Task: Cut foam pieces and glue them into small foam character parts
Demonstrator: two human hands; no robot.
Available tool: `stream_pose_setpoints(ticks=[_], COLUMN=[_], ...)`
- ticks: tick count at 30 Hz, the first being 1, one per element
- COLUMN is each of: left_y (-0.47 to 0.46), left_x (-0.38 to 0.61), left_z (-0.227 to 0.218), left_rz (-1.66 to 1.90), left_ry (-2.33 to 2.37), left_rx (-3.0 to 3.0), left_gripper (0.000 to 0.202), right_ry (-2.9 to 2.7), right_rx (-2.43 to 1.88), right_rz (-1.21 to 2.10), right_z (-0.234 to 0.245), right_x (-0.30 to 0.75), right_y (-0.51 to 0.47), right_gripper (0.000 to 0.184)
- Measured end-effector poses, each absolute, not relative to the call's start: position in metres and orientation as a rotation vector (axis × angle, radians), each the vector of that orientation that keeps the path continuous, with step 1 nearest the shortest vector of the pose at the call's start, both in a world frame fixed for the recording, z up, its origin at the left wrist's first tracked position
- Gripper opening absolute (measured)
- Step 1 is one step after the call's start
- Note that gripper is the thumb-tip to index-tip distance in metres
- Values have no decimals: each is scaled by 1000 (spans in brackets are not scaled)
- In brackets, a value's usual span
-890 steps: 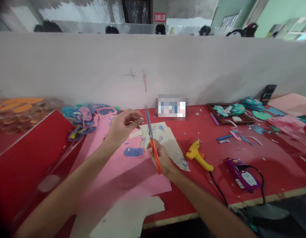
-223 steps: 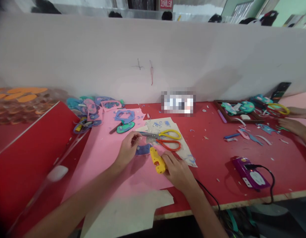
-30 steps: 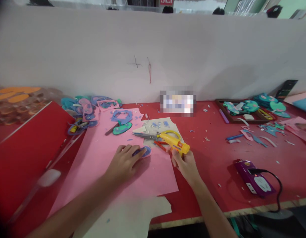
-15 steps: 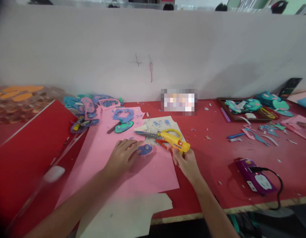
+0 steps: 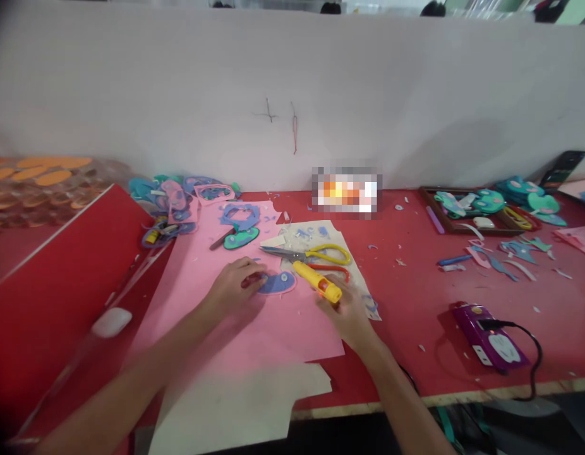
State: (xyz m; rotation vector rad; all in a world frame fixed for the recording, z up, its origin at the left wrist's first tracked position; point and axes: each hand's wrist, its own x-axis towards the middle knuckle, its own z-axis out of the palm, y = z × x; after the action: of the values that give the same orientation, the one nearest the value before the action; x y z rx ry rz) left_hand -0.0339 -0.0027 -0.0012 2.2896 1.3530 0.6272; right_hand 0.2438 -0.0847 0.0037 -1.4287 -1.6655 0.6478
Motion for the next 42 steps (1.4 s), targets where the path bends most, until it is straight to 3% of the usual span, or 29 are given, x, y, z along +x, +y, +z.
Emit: stream_pose_setpoints(ticks=[13,32,42], left_y=[-7,-8,-7], left_x=[-33,-28,-28], left_z=[-5,5,0], left_rz=[732,950,1129], left_ry=[1319,1384,1396], left_rx=[2220,1800,1622], left_gripper=[20,14,13], right_ry=[-1957,-2066,-2310], right_rx=[-1336,-1339,-1344], right_rz=[403,374,106], right_z=[4,3,-7], right_x=[220,207,205], right_y=[-87,-84,-88], right_gripper=[27,25,5])
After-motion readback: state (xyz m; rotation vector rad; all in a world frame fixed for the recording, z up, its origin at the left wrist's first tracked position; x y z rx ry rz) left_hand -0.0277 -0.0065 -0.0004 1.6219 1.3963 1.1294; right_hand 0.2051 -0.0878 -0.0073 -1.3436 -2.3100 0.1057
